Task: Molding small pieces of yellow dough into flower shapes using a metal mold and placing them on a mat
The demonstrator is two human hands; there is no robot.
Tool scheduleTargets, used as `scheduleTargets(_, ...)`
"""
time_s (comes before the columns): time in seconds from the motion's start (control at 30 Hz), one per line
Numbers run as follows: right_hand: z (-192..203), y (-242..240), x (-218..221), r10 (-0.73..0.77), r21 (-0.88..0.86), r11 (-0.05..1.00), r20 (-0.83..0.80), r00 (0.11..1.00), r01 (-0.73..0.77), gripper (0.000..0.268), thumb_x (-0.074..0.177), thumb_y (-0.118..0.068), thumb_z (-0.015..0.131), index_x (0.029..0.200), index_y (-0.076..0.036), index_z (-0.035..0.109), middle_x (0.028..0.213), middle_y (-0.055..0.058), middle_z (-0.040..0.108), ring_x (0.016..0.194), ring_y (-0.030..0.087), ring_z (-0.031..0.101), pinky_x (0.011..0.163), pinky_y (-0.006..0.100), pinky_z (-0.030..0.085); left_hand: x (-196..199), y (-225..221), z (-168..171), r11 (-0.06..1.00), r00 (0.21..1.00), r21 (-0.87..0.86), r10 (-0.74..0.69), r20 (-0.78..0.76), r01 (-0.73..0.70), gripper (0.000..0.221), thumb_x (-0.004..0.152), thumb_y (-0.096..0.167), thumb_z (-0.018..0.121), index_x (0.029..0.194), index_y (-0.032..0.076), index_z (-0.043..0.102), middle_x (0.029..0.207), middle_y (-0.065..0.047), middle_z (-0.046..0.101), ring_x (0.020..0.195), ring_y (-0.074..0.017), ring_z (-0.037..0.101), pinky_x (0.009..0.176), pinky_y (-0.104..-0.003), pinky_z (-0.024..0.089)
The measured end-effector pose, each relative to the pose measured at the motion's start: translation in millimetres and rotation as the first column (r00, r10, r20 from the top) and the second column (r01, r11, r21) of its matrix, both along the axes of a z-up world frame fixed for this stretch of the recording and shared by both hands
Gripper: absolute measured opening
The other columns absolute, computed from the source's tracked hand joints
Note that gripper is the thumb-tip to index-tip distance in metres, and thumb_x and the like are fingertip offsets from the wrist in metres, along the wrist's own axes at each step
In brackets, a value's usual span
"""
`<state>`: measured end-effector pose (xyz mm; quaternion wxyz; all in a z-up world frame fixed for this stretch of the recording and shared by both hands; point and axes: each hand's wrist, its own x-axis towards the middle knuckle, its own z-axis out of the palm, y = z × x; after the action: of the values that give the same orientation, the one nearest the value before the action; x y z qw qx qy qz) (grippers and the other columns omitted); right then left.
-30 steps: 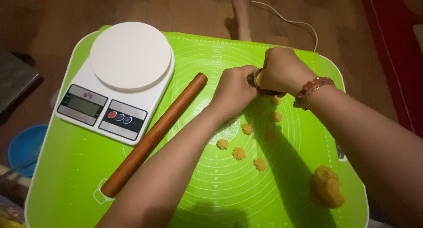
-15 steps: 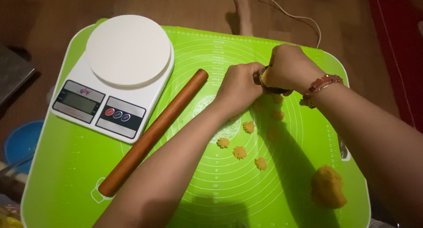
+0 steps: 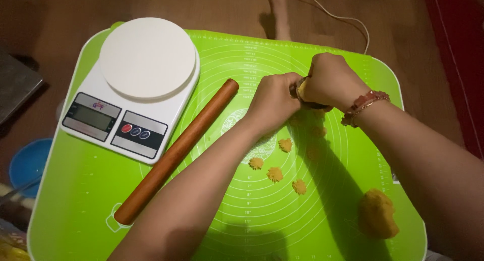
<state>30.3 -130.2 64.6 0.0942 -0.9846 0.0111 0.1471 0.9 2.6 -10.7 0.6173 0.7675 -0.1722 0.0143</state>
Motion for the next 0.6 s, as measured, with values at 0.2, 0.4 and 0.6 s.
scheduleTargets(0.2, 47.1, 7.2, 1.0, 0.06, 0.09, 0.994, -0.069, 0.996, -0.054, 0.024, 0.09, -0.008, 0.065, 0.106, 0.009, 0.069, 0.071, 0.026, 0.067, 0.052, 0.036, 0.072, 0.045, 0.045, 0.057, 9.2, -4.5, 8.4, 0.996, 0.998, -0.091, 0.017, 0.052, -0.012, 0.031, 0.074, -0.001, 0.075, 0.104, 0.006, 0.075, 0.083, -0.016, 0.078, 0.087, -0.0339, 0.078, 0.081, -0.046, 0.06)
scheduleTargets(0.4, 101.1, 9.4, -9.2, 0.041, 0.229, 0.973, -0.199, 0.979, 0.006, 0.036, 0.089, -0.001, 0.054, 0.12, 0.011, 0.065, 0.095, 0.026, 0.068, 0.077, 0.031, 0.073, 0.067, 0.044, 0.06, -7.7, 7.9, 45.9, 0.981, 0.999, -0.194, 0.03, 0.022, -0.025, 0.032, 0.076, 0.015, 0.09, 0.105, 0.018, 0.075, 0.091, 0.0, 0.081, 0.092, -0.0148, 0.079, 0.094, -0.036, 0.058)
scheduleTargets(0.6, 81.9, -23.9, 7.5, 0.13, 0.413, 0.91, -0.224, 0.966, -0.026, 0.028, 0.084, 0.004, 0.049, 0.104, -0.007, 0.064, 0.089, 0.008, 0.067, 0.072, 0.018, 0.056, 0.058, 0.031, 0.041, 5.9, 8.9, 41.4, 0.985, 0.991, -0.171, 0.058, 0.122, -0.037, 0.032, 0.077, 0.012, 0.089, 0.105, 0.012, 0.074, 0.1, 0.002, 0.08, 0.093, -0.0073, 0.075, 0.086, -0.022, 0.056)
